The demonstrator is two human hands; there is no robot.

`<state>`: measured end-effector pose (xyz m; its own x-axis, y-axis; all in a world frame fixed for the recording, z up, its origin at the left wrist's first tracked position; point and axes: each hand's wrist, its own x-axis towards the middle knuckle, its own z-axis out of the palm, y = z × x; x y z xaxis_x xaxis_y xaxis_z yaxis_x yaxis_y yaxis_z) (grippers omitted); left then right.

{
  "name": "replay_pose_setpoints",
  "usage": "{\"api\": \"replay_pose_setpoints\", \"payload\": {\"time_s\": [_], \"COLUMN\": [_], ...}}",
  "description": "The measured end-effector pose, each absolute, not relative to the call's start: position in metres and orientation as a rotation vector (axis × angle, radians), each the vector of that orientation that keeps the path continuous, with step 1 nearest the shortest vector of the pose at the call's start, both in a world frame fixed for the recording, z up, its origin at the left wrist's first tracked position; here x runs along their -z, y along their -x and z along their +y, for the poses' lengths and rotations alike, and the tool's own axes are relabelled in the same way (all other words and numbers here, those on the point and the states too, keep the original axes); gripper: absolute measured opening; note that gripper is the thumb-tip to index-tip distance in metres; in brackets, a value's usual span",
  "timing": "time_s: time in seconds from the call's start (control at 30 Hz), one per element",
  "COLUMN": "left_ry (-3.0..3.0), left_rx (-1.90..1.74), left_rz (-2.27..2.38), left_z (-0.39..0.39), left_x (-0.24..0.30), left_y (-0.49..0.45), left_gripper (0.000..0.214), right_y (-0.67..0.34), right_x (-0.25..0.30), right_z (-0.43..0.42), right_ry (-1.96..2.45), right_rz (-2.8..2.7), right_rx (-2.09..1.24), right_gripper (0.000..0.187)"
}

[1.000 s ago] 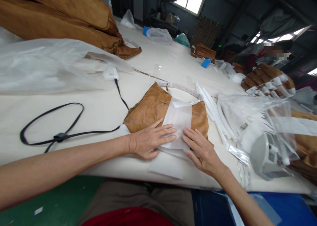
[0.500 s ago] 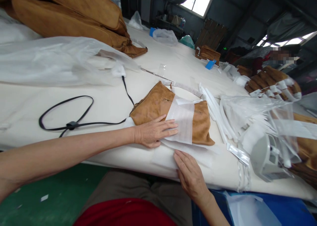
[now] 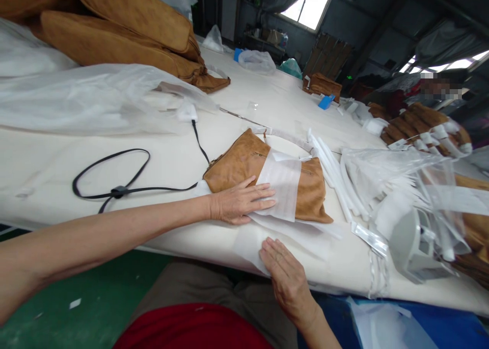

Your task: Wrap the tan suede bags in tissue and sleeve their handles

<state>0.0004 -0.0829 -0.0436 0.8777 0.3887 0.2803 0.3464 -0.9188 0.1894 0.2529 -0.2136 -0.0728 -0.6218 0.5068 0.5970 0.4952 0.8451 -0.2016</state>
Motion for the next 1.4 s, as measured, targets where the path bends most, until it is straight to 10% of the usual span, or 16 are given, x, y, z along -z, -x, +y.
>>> {"api": "replay_pose_setpoints", "payload": {"time_s": [0.37, 0.73, 0.97, 1.4], "left_ry": [-2.908, -2.752, -2.637, -2.396], "left_rx": [-0.581, -0.413, -0.633, -0.824], "left_rz": [0.527, 0.413, 0.605, 1.082], "left_z": [-0.086, -0.091, -0.089, -0.092], "left_x": [0.044, 0.018, 0.023, 0.022], "left_y": [0.003, 0.013, 0.004, -0.018], "left_gripper": [0.071, 0.075, 0.025, 0.014], "right_y": [-0.247, -0.253, -0.246, -0.234], "right_x": [0.006, -0.011, -0.001, 0.024], "right_z": [-0.181, -0.143, -0.134, -0.126], "right_ry": [0.823, 1.176, 1.356, 1.531], "right_rz": [-2.561, -2.397, -2.098, -1.913], "right_rx": [0.179, -0.376, -0.591, -0.282], "right_gripper": [0.028, 0.031, 0.037, 0.037]}}
